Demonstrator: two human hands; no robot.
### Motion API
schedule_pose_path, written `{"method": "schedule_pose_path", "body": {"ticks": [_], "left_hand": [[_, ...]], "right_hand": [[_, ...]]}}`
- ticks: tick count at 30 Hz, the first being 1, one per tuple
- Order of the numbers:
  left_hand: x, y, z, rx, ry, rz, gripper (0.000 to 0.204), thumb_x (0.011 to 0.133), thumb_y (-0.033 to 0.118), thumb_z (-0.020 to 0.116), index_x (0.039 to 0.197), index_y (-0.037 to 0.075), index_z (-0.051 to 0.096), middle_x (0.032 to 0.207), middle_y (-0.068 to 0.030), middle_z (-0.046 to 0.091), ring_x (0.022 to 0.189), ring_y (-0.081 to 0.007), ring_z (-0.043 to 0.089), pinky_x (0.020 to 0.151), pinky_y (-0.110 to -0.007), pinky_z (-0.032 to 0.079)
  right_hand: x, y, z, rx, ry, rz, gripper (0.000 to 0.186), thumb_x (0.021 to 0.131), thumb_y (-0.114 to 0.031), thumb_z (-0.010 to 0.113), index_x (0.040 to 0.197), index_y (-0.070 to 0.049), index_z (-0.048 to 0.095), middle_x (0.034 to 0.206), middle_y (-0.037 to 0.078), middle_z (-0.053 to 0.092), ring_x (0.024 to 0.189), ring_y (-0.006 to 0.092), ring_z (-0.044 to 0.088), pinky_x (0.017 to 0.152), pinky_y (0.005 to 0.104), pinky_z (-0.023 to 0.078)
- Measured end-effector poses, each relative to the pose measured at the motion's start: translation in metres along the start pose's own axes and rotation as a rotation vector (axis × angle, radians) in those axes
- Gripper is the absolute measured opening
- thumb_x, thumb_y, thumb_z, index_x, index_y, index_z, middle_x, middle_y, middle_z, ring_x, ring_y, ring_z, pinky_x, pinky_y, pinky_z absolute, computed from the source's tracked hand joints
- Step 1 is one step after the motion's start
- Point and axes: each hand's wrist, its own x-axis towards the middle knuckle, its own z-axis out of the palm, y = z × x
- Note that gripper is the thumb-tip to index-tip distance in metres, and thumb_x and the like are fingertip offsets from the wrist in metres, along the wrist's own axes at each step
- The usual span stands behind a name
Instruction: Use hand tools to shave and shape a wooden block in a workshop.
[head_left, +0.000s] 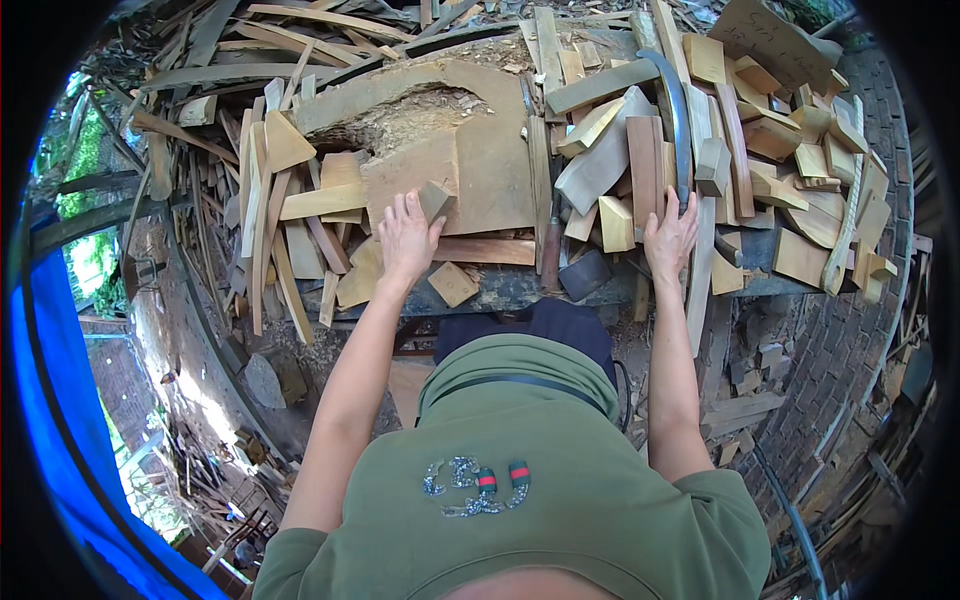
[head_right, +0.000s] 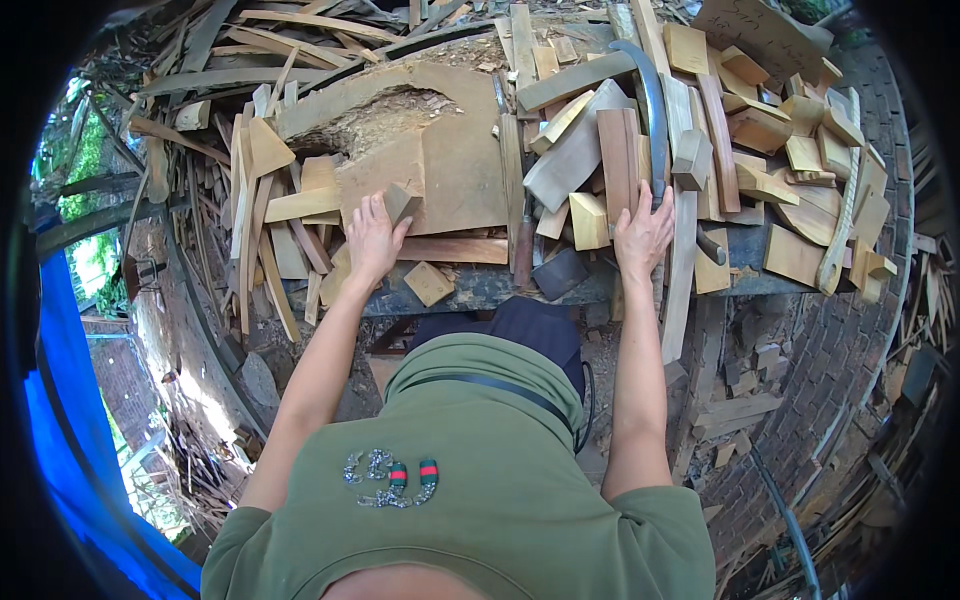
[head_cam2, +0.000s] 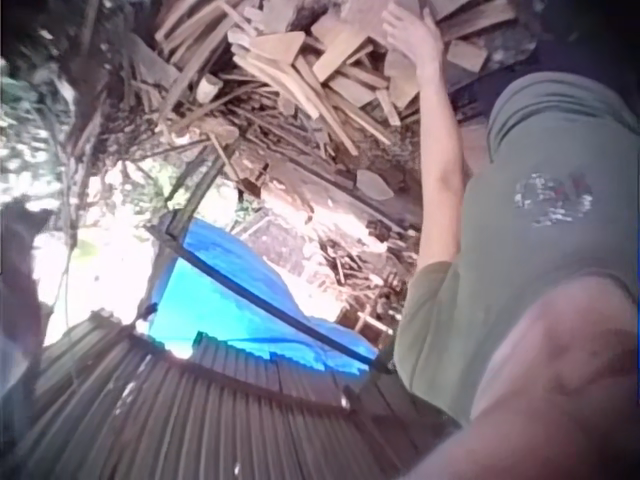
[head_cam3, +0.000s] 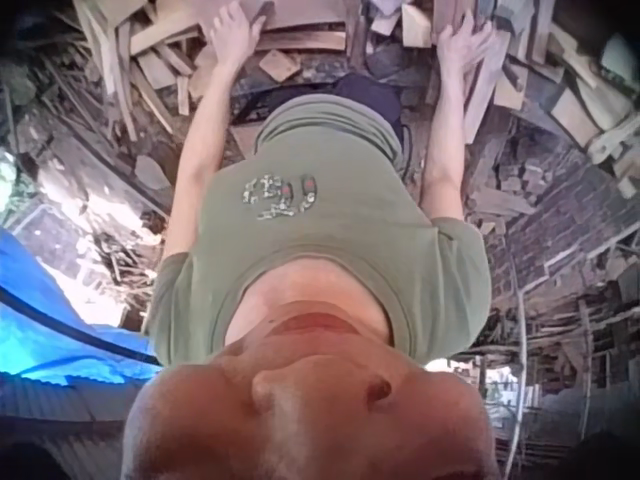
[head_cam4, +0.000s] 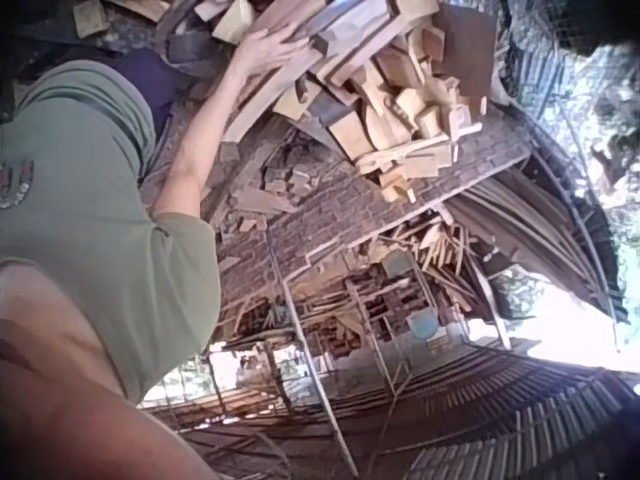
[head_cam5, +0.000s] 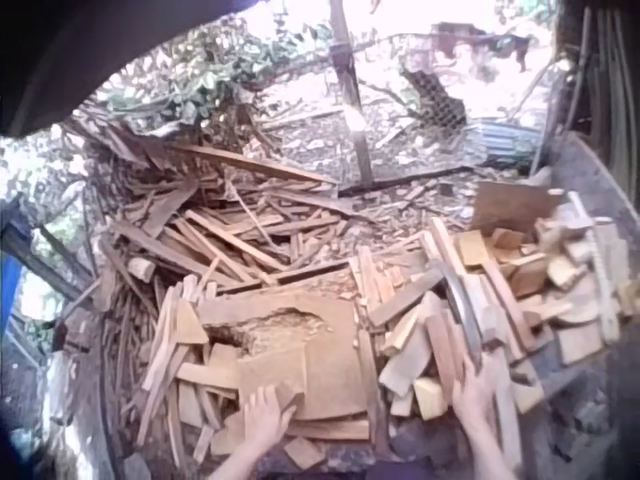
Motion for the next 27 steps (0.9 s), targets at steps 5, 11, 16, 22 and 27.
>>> {"method": "schedule_pose_path", "body": {"ticks": [5, 11, 16, 22, 27], "left_hand": [[-0.001, -0.004, 0.005, -0.022, 0.026, -0.008, 0.061, 0.085, 0.03, 0.07, 0.13, 0.002, 0.041, 0.118, -0.0169, 0.051, 0.105, -0.0364, 0.052, 0.085, -0.049, 0.043], [0.001, -0.002, 0.002, -0.017, 0.004, -0.014, 0.062, 0.086, 0.033, 0.068, 0.133, 0.002, 0.041, 0.12, -0.0164, 0.051, 0.107, -0.0367, 0.053, 0.086, -0.049, 0.045], [-0.001, -0.002, 0.002, -0.015, 0.005, -0.027, 0.062, 0.087, 0.033, 0.068, 0.133, 0.002, 0.041, 0.121, -0.0172, 0.051, 0.108, -0.0375, 0.053, 0.086, -0.049, 0.045], [-0.001, -0.001, 0.005, -0.039, 0.016, -0.018, 0.062, 0.087, 0.032, 0.068, 0.133, 0.002, 0.04, 0.121, -0.0171, 0.051, 0.108, -0.0373, 0.053, 0.086, -0.05, 0.045], [-0.003, -0.005, 0.008, -0.028, 0.044, -0.032, 0.058, 0.086, 0.031, 0.069, 0.131, 0.004, 0.044, 0.118, -0.0145, 0.051, 0.106, -0.034, 0.053, 0.086, -0.049, 0.044]], "right_hand": [[-0.013, -0.029, -0.02, -0.045, 0.14, -0.168, 0.055, 0.083, -0.012, 0.066, 0.136, -0.014, 0.051, 0.145, 0.019, 0.039, 0.133, 0.0362, 0.039, 0.106, 0.0497, 0.036], [-0.047, -0.092, -0.003, 0.328, -0.166, -0.567, 0.024, 0.082, -0.009, 0.062, 0.105, -0.006, 0.066, 0.103, 0.011, 0.059, 0.102, 0.0303, 0.056, 0.085, 0.0417, 0.046], [-0.066, -0.123, 0.047, 0.053, -0.487, -0.774, 0.017, 0.085, -0.017, 0.059, 0.096, -0.01, 0.069, 0.098, 0.008, 0.061, 0.1, 0.0256, 0.057, 0.081, 0.04, 0.046], [-0.063, -0.12, 0.08, -0.271, -0.517, -0.932, 0.017, 0.09, -0.024, 0.054, 0.092, -0.013, 0.068, 0.095, 0.008, 0.062, 0.096, 0.0264, 0.061, 0.079, 0.042, 0.045], [-0.065, -0.11, 0.074, -0.137, -0.412, -0.933, 0.013, 0.087, -0.021, 0.055, 0.087, -0.013, 0.066, 0.09, 0.009, 0.062, 0.09, 0.0273, 0.062, 0.077, 0.0415, 0.044]]}}
